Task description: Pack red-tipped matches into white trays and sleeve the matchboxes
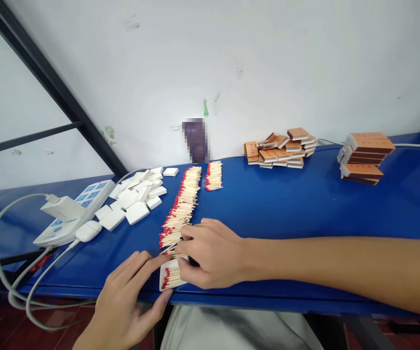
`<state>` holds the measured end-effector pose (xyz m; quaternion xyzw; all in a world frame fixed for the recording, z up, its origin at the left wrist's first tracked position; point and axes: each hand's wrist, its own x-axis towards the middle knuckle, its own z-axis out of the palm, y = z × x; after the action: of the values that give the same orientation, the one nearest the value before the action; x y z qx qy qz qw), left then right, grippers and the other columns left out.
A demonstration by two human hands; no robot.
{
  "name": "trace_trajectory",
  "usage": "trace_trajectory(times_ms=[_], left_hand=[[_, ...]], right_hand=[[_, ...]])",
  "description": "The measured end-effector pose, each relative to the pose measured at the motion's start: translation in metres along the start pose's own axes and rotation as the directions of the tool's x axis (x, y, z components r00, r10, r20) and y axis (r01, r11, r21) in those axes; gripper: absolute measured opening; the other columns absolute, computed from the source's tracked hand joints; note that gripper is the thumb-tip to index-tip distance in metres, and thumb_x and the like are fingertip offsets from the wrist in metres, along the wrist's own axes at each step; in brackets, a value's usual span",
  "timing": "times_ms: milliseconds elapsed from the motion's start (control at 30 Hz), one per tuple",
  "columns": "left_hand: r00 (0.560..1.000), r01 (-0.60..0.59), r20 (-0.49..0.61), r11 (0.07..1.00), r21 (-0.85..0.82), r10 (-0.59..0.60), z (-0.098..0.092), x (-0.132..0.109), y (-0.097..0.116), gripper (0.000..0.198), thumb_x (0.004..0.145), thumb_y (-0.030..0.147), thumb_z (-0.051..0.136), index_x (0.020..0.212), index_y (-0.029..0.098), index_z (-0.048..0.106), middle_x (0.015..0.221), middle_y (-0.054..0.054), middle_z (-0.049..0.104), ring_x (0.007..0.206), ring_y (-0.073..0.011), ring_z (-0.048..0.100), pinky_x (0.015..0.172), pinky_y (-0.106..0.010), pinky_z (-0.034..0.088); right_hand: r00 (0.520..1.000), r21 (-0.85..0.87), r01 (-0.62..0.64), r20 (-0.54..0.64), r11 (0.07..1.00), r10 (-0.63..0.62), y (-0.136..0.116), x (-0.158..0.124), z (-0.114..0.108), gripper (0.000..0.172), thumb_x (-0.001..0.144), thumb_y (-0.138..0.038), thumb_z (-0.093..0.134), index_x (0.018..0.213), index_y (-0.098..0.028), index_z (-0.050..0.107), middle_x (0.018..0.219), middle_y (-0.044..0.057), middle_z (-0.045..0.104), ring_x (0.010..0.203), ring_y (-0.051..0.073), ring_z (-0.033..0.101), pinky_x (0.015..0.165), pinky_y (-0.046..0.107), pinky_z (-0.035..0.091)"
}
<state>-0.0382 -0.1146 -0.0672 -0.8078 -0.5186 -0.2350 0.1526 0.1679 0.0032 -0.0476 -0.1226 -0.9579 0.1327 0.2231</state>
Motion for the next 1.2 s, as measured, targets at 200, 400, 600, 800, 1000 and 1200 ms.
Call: trace_trajectory(times_ms=[200, 400, 600, 800, 1000, 1200], left_hand=[[0.999, -0.034, -0.038, 0.999, 0.019, 0.034, -0.0018, -0.0003, 0.0012, 0.030, 0.091, 0.036, 0.056, 0.118, 0.022, 0.058, 0.096, -0.007, 0.069, 0.087, -0.0258, 0.067, 0.081, -0.039, 0.055], [0.998, -0.061, 0.006, 0.998, 0.009, 0.061, -0.0042, -0.0034, 0.0022, 0.030, 0.089, 0.036, 0.057, 0.117, 0.025, 0.059, 0.096, -0.006, 0.071, 0.087, -0.0249, 0.069, 0.083, -0.039, 0.055], [1.000, -0.028, -0.006, 0.999, 0.035, 0.028, -0.0053, -0.0059, -0.0007, 0.048, 0.092, 0.052, 0.051, 0.129, 0.022, 0.056, 0.105, -0.010, 0.070, 0.095, -0.0277, 0.068, 0.083, -0.040, 0.055], [0.995, 0.103, 0.027, 0.984, -0.143, -0.100, -0.0052, -0.0040, -0.0045, 0.034, 0.098, 0.040, 0.045, 0.122, 0.018, 0.056, 0.095, -0.009, 0.063, 0.083, -0.0222, 0.063, 0.070, -0.032, 0.054], [0.990, 0.141, 0.019, 0.961, -0.237, -0.140, -0.0043, -0.0026, -0.0034, 0.016, 0.096, 0.028, 0.045, 0.102, 0.019, 0.058, 0.095, -0.008, 0.059, 0.086, -0.0217, 0.058, 0.072, -0.032, 0.051], [0.992, 0.125, 0.015, 0.968, -0.219, -0.125, -0.0036, -0.0028, -0.0039, 0.020, 0.096, 0.026, 0.046, 0.107, 0.017, 0.060, 0.097, -0.008, 0.059, 0.087, -0.0213, 0.058, 0.074, -0.031, 0.050]], right_hand=[[1.000, -0.011, -0.006, -0.028, 1.000, 0.005, 0.0008, 0.0004, 0.0020, 0.024, 0.087, -0.028, 0.050, 0.084, -0.016, 0.070, 0.077, 0.002, 0.057, 0.063, 0.013, 0.043, 0.063, 0.031, 0.026], [1.000, -0.021, -0.017, -0.026, 1.000, 0.016, 0.0007, 0.0000, 0.0020, 0.024, 0.087, -0.028, 0.051, 0.089, -0.017, 0.071, 0.079, 0.002, 0.059, 0.064, 0.013, 0.045, 0.063, 0.031, 0.027], [1.000, -0.045, -0.013, -0.005, 0.999, 0.013, 0.0002, 0.0003, 0.0013, 0.024, 0.086, -0.027, 0.050, 0.088, -0.017, 0.072, 0.078, 0.003, 0.060, 0.063, 0.014, 0.045, 0.062, 0.031, 0.026], [0.999, -0.055, -0.029, -0.017, 0.998, 0.028, 0.0002, -0.0002, 0.0025, 0.023, 0.085, -0.026, 0.051, 0.087, -0.017, 0.072, 0.077, 0.003, 0.059, 0.062, 0.013, 0.043, 0.062, 0.031, 0.025], [0.998, -0.044, -0.068, -0.003, 0.997, 0.068, -0.0013, 0.0002, 0.0001, 0.023, 0.087, -0.026, 0.051, 0.092, -0.017, 0.071, 0.081, 0.003, 0.061, 0.066, 0.014, 0.045, 0.064, 0.031, 0.025], [0.997, -0.057, -0.066, 0.039, 0.996, 0.068, -0.0022, 0.0009, -0.0016, 0.024, 0.090, -0.026, 0.049, 0.095, -0.017, 0.071, 0.084, 0.003, 0.062, 0.067, 0.014, 0.046, 0.065, 0.031, 0.026]])
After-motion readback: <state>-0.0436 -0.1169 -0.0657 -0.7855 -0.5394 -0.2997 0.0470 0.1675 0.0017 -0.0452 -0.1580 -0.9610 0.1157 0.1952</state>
